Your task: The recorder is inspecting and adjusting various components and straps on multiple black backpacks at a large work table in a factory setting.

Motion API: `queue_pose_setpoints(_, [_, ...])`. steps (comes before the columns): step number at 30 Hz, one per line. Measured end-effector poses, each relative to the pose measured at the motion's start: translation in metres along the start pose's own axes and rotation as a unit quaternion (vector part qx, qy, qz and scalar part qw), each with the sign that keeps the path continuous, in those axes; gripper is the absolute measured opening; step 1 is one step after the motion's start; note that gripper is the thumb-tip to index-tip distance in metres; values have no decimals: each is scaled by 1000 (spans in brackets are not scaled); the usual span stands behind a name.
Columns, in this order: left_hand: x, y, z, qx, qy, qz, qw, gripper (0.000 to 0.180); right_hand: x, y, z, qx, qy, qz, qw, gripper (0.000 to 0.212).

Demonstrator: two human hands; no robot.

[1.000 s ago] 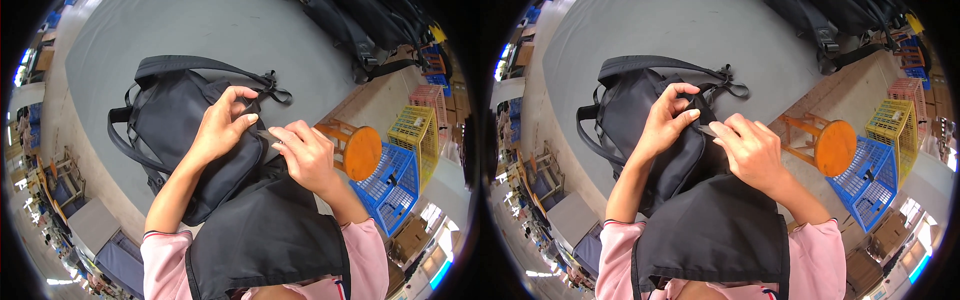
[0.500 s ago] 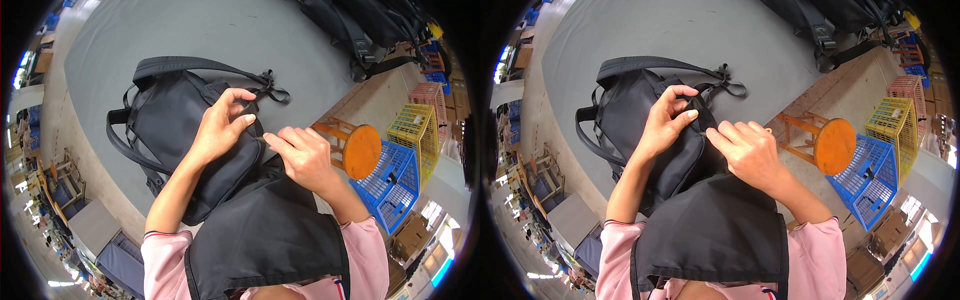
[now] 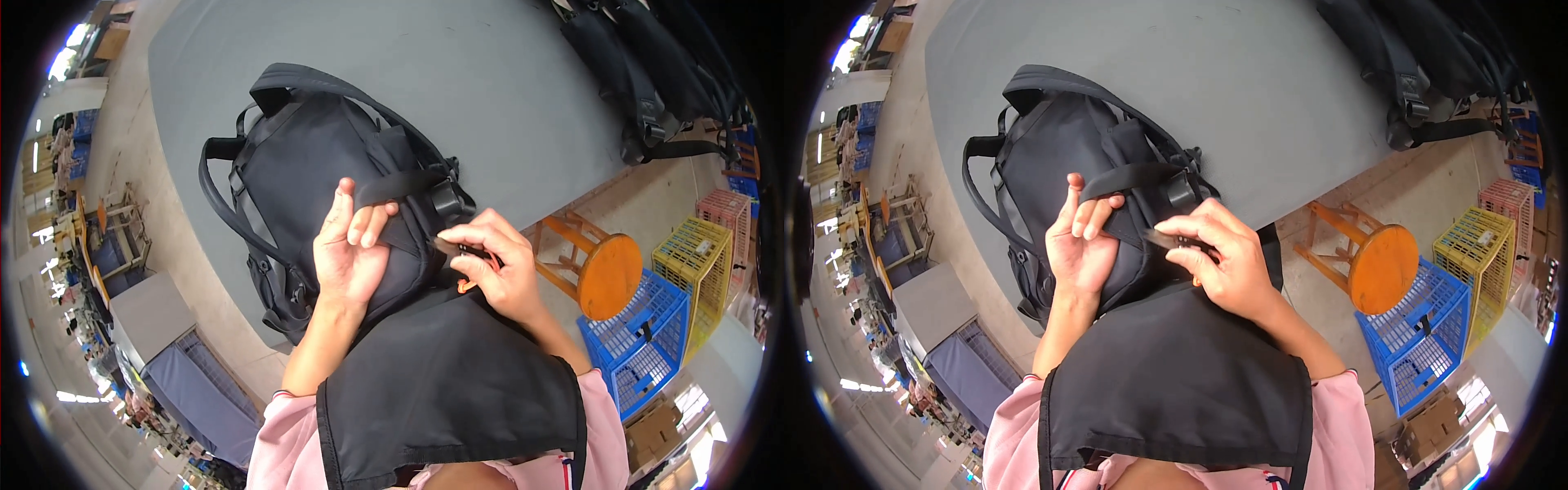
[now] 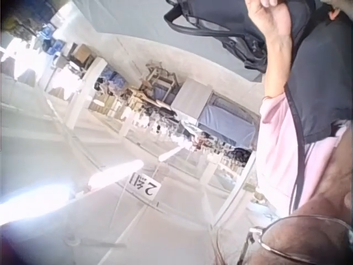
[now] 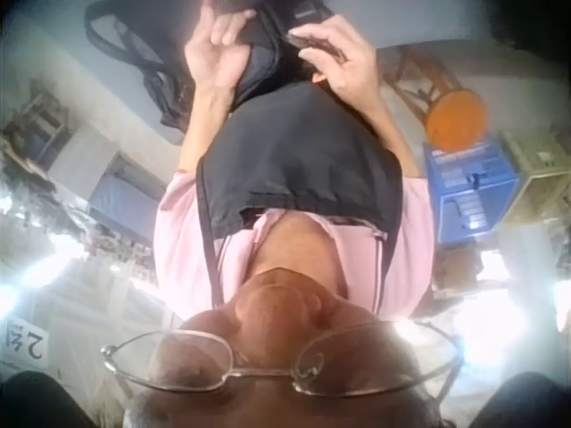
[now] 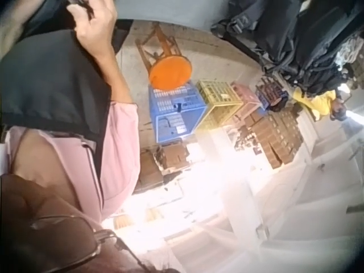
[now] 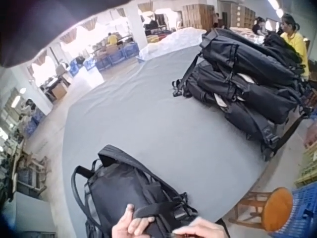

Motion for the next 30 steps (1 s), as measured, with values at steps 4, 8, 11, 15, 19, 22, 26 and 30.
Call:
queue_pose_setpoints(4, [2,-1,3,-13,0,-7,1000,23,-8,-6,5,-23,66,-38,997,24])
queue_pose_setpoints(8, [1,2,4,-4,4,1,1000,21,-21,-8,17,-95,234,-51,966,22])
queue_pose_setpoints(11, [4,11,11,-22,-95,38,994,25,-18,-7,-1,-26,154,-49,986,19])
queue_pose_setpoints(15, [-10,30,44,-167,-443,5,881,36,42,-21,-48,88,8,101,991,22])
queue_pose_setpoints(19, [-18,31,51,-194,-461,-18,866,36,75,-68,-51,80,88,52,992,28])
queue_pose_setpoints(22, [-12,34,50,-203,-520,-17,830,33,114,-93,-16,-34,-32,214,976,28])
queue_pose_setpoints(26, [0,35,47,-160,-570,22,806,32,123,-76,14,-212,-238,333,888,32])
queue_pose_setpoints(30, [12,34,30,-72,-558,-6,827,29,105,-64,13,-248,-318,330,853,26])
Point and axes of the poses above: each hand's wrist, its own y-axis away from the middle knuckle, its own z-axis out of the palm, x = y × z, the point moved 8 cm from there along -y, towards the middle knuckle
